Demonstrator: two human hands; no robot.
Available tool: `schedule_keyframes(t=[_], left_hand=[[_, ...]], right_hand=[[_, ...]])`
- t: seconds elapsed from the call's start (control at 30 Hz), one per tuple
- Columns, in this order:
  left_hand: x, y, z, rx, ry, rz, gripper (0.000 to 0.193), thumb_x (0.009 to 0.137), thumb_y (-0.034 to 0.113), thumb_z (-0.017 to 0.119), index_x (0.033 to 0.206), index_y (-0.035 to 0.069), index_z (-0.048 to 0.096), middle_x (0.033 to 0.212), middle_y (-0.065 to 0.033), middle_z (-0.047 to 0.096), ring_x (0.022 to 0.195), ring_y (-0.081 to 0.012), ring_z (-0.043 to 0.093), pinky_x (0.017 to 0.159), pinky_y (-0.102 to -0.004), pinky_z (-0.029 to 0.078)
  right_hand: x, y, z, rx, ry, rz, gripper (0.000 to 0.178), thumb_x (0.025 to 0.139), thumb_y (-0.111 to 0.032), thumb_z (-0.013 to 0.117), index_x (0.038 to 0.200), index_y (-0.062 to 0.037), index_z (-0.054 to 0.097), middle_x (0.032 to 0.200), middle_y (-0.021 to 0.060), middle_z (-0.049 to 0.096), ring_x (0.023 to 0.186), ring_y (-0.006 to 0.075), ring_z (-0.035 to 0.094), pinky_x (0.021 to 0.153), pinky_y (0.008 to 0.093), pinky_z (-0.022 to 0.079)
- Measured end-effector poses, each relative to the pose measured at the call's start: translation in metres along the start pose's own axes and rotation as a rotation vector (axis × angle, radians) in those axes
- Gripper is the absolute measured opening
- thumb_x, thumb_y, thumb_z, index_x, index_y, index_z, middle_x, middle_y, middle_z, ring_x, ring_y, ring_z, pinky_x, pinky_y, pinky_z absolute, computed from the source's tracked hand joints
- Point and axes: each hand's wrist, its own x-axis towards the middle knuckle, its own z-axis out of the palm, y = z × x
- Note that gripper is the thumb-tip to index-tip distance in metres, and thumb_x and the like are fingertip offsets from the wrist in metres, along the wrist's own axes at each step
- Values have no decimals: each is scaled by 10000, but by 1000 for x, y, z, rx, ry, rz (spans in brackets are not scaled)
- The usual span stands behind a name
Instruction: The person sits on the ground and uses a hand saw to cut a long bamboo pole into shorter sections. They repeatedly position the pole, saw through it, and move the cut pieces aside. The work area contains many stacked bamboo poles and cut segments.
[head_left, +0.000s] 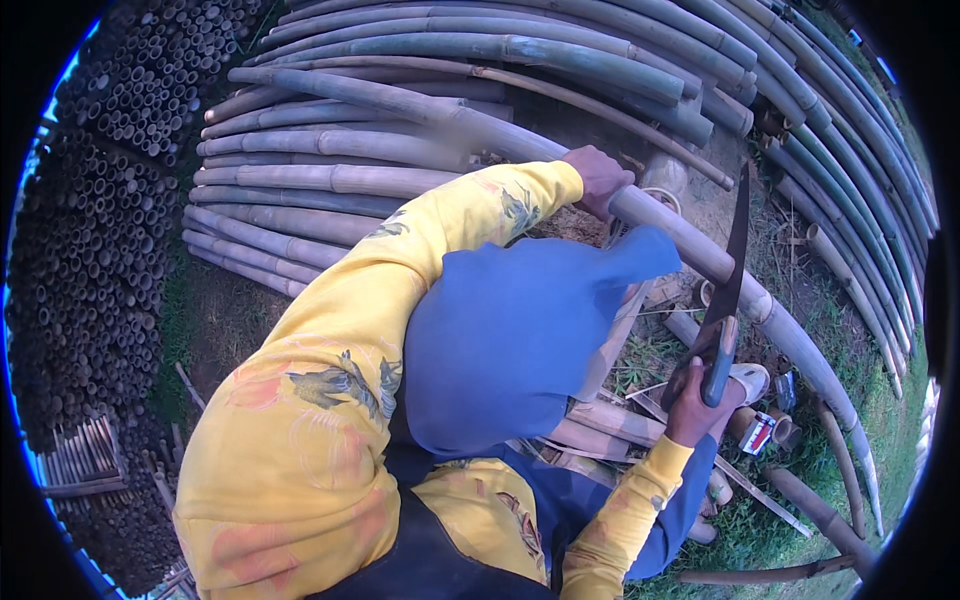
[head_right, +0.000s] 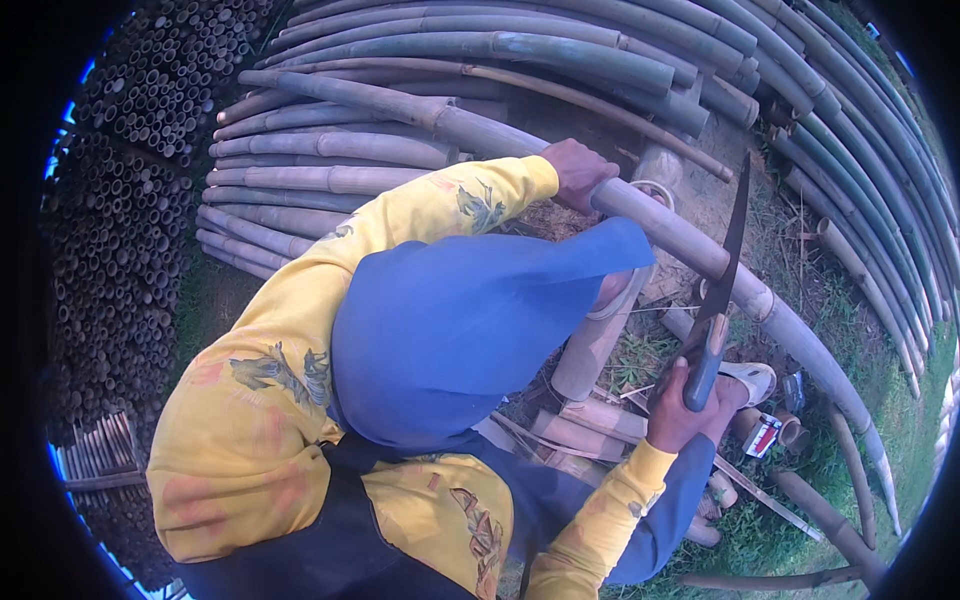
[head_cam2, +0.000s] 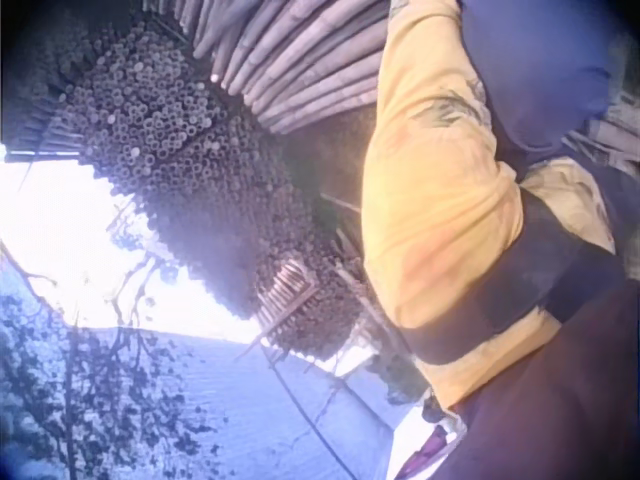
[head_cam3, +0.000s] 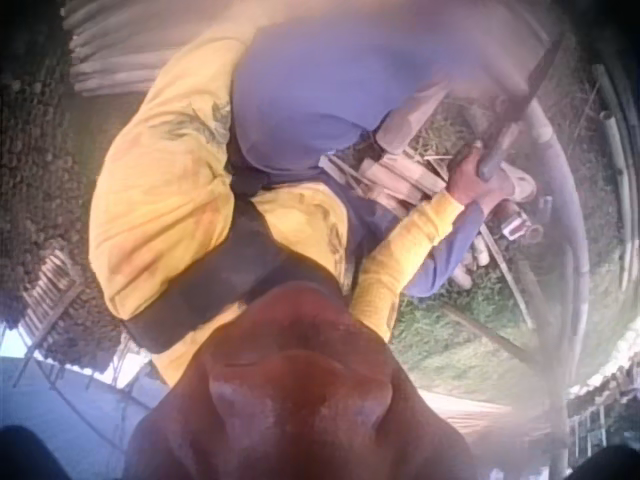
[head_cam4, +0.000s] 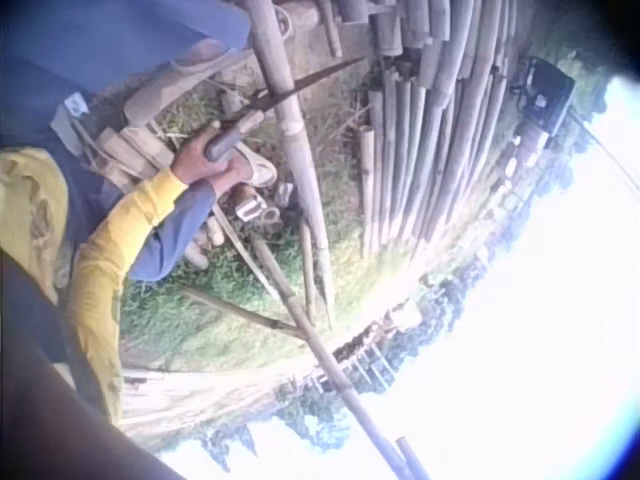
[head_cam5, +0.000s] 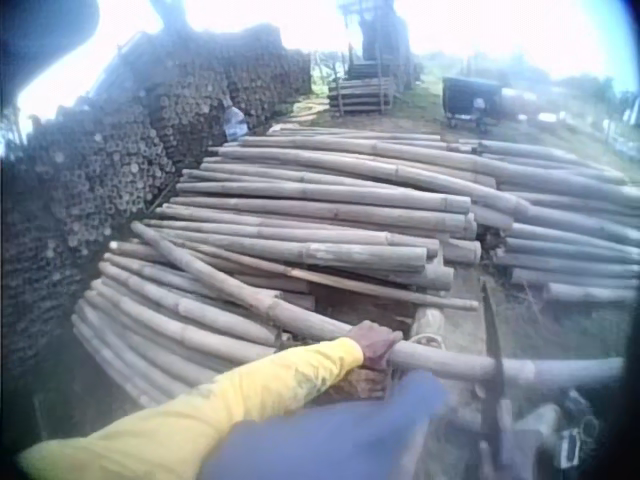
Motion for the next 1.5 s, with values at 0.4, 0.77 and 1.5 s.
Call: schedule_keyframes(t=[0.4, 0.77, 1.5], left_hand=[[-1, -14, 18, -40, 46, -38, 476, 841, 433, 715, 1135, 73, 608, 1035, -222, 733, 980, -413, 706, 848, -517, 548], [-14, -15, 9, -17, -1, -99, 510, 839, 443, 723, 1184, 86, 608, 1049, -232, 732, 988, -433, 703, 856, -518, 550], [4, -10, 9, -76, -29, 20, 404, 830, 358, 716, 1137, 109, 634, 971, -205, 737, 936, -438, 700, 815, -531, 535]], right_hand=[[-163, -19, -60, -308, -33, -42, 343, 866, 46, 722, 1207, 54, 685, 923, 120, 734, 820, 110, 669, 782, 271, 524], [-148, -7, -39, -190, 58, -54, 280, 880, 15, 726, 1156, 45, 693, 865, 115, 709, 751, 135, 657, 753, 290, 536], [-82, 10, -34, -269, 128, -166, 127, 883, -38, 724, 997, 11, 694, 688, 96, 630, 577, 139, 575, 594, 300, 483]])
